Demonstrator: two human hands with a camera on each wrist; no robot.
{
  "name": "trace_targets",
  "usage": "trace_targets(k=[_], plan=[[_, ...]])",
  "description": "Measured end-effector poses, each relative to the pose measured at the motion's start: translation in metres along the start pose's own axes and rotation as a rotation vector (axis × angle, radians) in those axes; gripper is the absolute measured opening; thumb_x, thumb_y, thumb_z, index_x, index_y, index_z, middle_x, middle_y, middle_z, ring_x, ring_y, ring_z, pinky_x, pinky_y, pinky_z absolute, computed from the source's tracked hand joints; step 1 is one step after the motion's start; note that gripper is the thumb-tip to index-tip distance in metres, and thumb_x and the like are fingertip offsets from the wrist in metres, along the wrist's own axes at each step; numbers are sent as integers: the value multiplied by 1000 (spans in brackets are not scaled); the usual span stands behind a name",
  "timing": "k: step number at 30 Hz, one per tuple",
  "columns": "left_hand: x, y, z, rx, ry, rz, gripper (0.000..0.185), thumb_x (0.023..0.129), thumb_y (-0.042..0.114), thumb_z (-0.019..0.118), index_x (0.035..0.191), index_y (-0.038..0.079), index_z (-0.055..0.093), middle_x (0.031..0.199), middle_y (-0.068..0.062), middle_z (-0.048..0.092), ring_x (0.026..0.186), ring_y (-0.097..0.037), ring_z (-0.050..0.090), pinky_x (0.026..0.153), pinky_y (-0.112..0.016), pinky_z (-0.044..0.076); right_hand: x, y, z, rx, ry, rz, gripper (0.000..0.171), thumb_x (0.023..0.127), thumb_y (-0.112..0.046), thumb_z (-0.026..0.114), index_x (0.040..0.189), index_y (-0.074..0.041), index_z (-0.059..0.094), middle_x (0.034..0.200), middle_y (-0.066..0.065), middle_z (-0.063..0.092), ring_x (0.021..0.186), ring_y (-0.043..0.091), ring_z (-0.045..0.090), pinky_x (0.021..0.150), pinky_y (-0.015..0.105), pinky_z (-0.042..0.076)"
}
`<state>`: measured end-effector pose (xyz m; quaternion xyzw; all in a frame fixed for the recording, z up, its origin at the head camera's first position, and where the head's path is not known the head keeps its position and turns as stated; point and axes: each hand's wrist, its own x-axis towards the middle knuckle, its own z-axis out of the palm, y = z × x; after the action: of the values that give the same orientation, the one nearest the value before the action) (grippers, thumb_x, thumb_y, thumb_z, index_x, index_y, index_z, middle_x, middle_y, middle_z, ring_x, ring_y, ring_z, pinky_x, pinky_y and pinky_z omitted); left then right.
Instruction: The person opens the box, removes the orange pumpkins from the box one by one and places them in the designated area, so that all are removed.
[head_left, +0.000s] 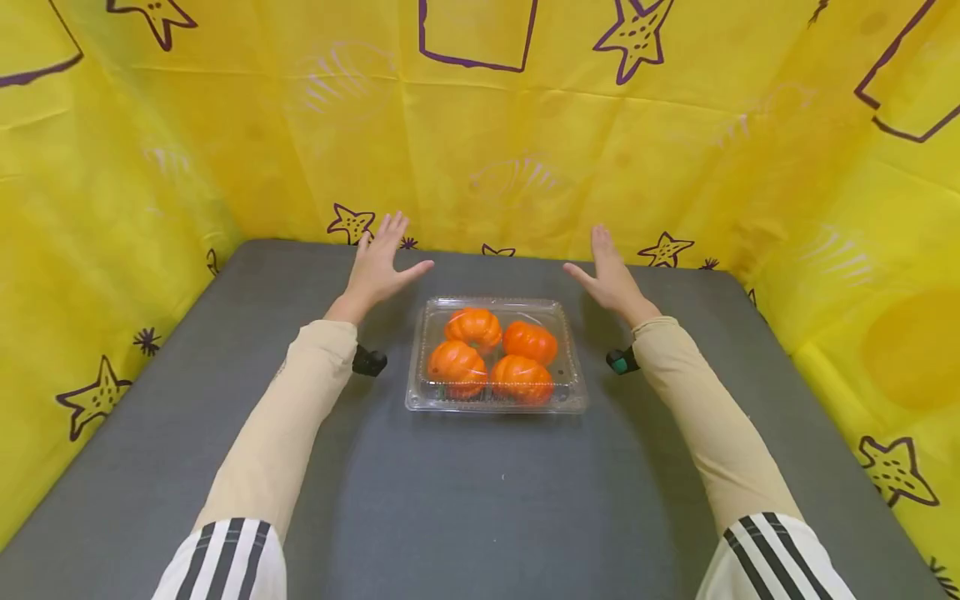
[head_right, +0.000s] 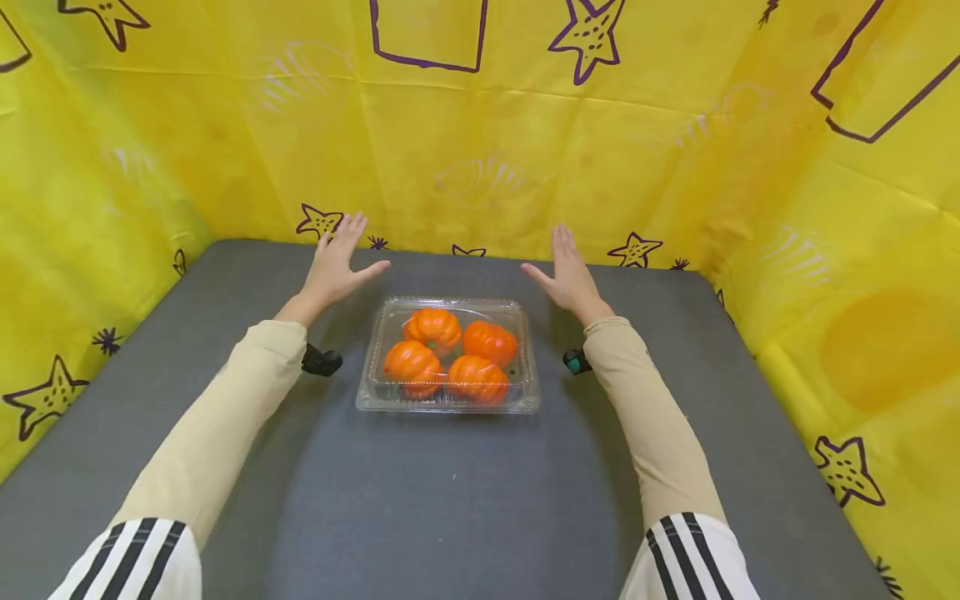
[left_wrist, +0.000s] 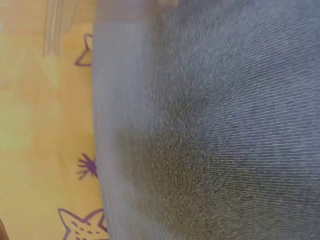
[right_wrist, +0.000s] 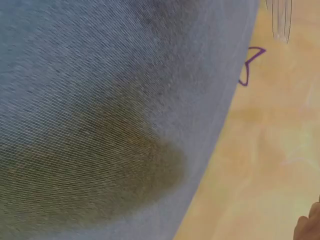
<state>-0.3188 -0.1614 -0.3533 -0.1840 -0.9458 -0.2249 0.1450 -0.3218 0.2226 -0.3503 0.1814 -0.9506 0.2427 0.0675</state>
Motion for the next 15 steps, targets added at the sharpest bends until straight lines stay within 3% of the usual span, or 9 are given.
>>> trace_targets(k=[4, 9, 15], plan=[[-14, 3, -2, -148, 111, 57, 86, 81, 60, 48, 143, 9, 17, 148, -6, 13, 133, -12, 1, 104, -41, -2, -12, -2, 2, 76, 29, -31, 85, 89, -53, 40, 142, -7, -8, 147, 7, -13, 132, 18, -11, 105, 38, -1], [-37, 12, 4, -357, 234, 141, 87, 78, 59, 53, 141, 6, 26, 145, -8, 21, 131, -21, 19, 103, -46, 11, -35, -6, 7, 222, 147, -134, 79, 89, -45, 48, 144, -12, 1, 148, 7, -2, 133, 17, 0, 106, 38, 5], [-67, 28, 10, -536, 272, 197, 88, 77, 54, 58, 138, -2, 28, 144, -13, 22, 130, -24, 22, 103, -45, 17, -62, -18, 17, 361, 205, -209, 76, 89, -38, 53, 144, -9, 10, 148, 11, 9, 133, 19, 9, 105, 39, 10]])
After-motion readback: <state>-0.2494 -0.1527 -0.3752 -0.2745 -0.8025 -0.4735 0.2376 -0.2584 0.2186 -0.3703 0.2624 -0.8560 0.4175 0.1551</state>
